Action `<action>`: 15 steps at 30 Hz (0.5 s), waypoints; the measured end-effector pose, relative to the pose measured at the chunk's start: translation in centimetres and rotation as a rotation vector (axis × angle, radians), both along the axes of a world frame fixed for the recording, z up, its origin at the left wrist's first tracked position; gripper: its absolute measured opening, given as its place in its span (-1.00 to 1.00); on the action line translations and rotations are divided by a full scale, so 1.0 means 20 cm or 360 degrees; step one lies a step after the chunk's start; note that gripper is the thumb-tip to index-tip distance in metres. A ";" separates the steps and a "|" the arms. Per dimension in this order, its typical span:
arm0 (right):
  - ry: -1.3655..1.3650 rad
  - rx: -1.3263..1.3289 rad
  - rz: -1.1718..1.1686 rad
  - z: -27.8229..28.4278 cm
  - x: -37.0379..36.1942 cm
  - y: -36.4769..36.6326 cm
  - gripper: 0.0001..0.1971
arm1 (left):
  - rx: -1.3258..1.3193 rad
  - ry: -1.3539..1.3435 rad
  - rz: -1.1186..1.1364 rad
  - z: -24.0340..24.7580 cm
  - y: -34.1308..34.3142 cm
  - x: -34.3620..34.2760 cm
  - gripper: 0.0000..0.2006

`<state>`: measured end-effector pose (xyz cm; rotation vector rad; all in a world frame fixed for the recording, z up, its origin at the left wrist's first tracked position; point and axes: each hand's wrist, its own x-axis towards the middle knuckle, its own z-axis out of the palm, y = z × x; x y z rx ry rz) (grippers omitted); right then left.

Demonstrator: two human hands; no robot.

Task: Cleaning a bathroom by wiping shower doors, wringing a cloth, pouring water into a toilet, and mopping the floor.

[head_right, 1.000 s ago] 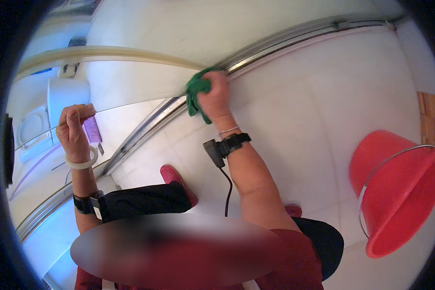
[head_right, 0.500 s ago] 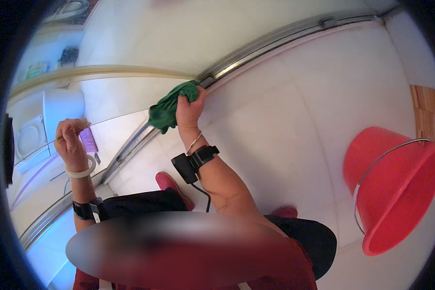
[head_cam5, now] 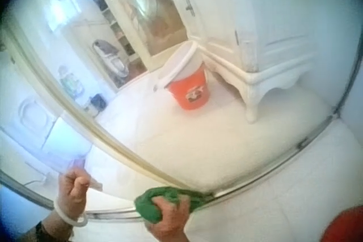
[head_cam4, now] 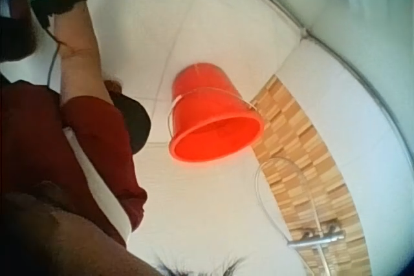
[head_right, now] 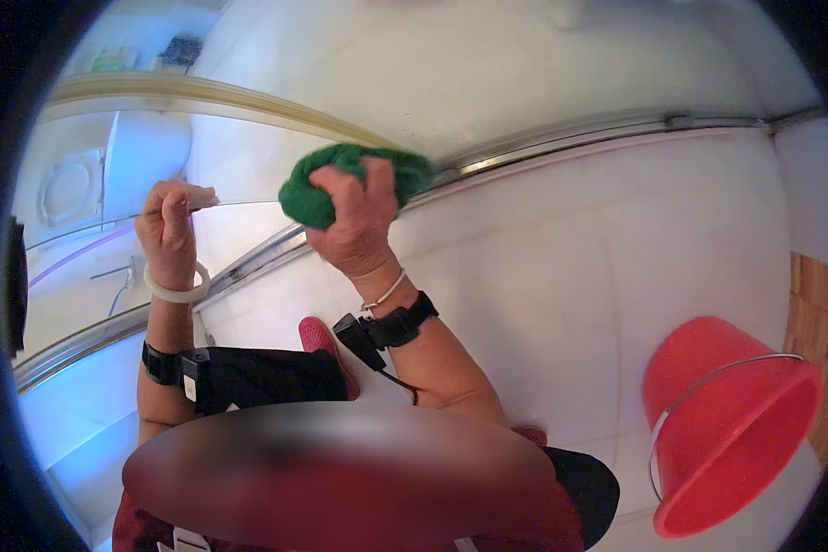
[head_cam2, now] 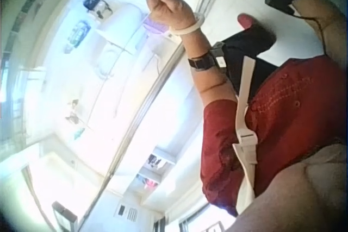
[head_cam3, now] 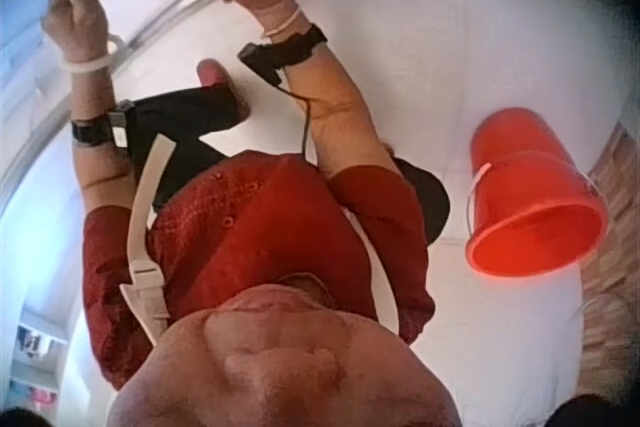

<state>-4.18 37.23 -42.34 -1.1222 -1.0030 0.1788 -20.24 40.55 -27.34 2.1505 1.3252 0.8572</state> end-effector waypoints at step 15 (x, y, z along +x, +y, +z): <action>0.0667 0.0044 0.0118 0.16 0.06 0.02 -0.58 | -0.0208 -0.0100 0.0064 -0.01 0.01 0.02 -0.78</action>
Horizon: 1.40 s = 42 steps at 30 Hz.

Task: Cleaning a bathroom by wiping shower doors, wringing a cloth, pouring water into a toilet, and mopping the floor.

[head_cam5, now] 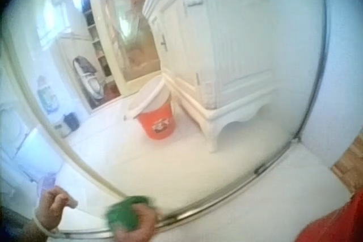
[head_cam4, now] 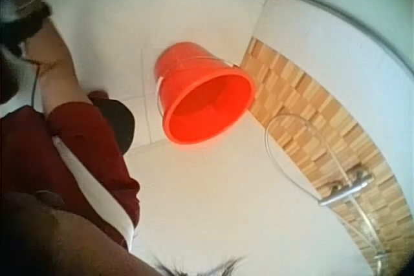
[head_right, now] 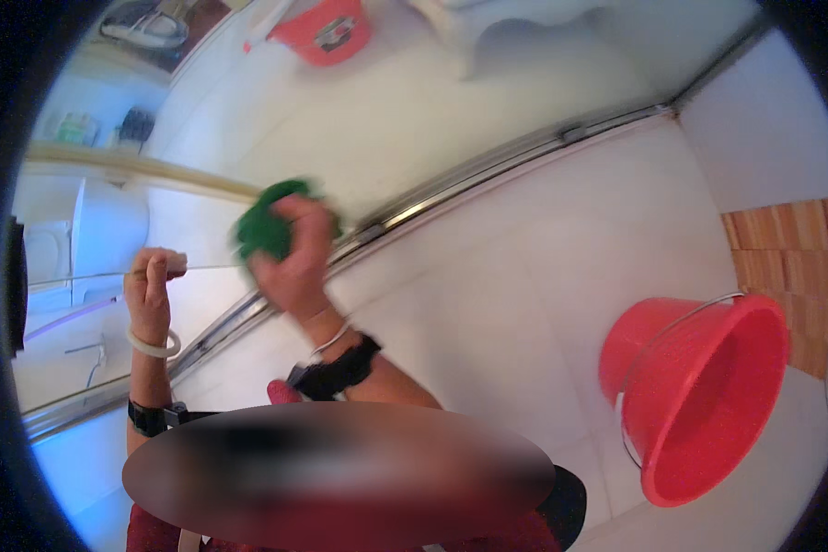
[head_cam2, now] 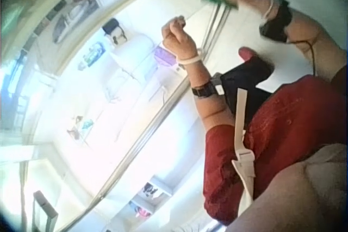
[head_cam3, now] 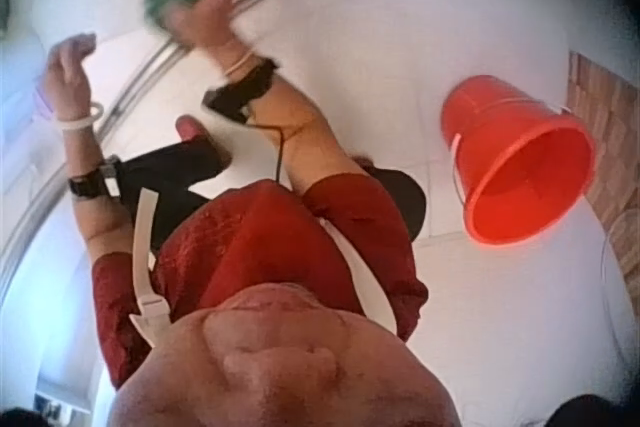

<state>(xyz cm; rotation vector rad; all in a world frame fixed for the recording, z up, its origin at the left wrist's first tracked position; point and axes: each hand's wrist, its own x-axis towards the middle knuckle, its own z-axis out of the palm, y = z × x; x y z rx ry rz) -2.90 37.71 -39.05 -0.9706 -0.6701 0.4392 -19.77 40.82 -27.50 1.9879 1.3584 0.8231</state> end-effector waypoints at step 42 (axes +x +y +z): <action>-0.1723 -0.2909 0.0347 0.96 1.68 -1.35 -0.53 | -0.2481 -0.1539 0.0250 0.89 -0.85 -0.44 -0.58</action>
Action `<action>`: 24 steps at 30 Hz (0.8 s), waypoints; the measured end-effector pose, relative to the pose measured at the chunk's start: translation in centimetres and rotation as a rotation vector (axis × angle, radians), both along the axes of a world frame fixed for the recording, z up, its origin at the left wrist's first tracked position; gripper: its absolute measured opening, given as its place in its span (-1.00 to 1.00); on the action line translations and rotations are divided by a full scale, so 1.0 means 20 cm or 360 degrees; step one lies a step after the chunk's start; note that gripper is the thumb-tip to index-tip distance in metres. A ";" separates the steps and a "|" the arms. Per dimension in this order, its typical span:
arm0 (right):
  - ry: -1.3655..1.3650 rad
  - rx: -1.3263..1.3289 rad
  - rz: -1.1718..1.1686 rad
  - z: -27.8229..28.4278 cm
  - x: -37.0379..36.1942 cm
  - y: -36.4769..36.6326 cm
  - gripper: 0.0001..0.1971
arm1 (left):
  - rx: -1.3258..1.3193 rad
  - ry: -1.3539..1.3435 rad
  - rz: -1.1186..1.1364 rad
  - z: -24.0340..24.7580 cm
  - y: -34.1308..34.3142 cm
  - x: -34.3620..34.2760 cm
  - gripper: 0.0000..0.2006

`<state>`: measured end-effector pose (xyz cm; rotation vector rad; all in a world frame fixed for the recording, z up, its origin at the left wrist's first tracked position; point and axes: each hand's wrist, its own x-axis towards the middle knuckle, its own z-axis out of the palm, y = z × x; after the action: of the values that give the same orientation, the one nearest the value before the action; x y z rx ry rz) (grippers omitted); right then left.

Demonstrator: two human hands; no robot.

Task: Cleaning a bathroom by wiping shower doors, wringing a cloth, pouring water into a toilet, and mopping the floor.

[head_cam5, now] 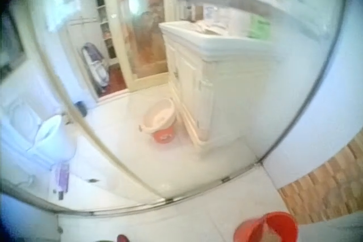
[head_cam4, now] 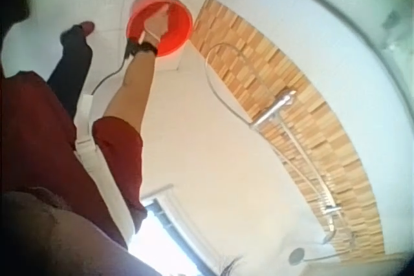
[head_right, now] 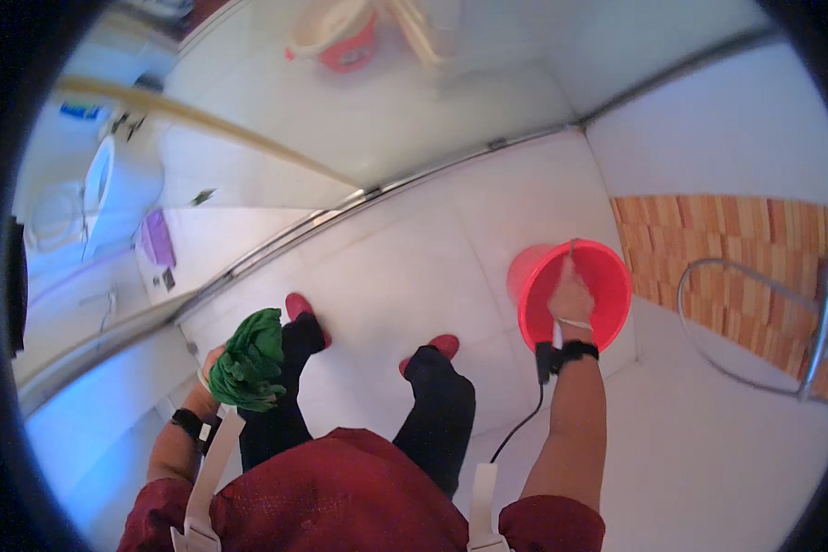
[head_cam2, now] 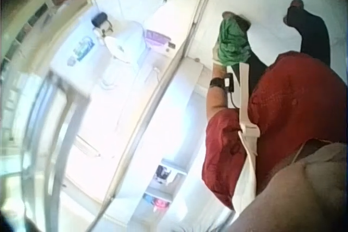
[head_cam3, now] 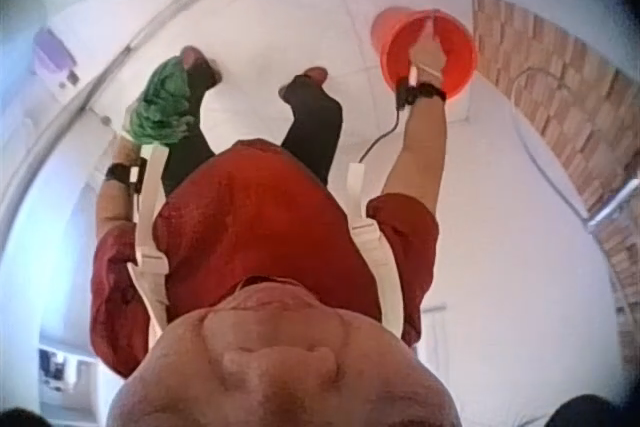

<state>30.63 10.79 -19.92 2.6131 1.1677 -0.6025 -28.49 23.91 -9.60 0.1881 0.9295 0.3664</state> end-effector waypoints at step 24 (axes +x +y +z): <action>0.0957 -0.0056 -0.0901 -0.45 -0.83 -0.02 -0.76 | -0.0017 0.0425 0.0731 -0.06 -0.74 -0.96 -0.67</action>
<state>14.11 10.38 -28.88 2.8092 0.4807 -1.5780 -47.63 9.16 -10.75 0.0100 1.2390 0.7735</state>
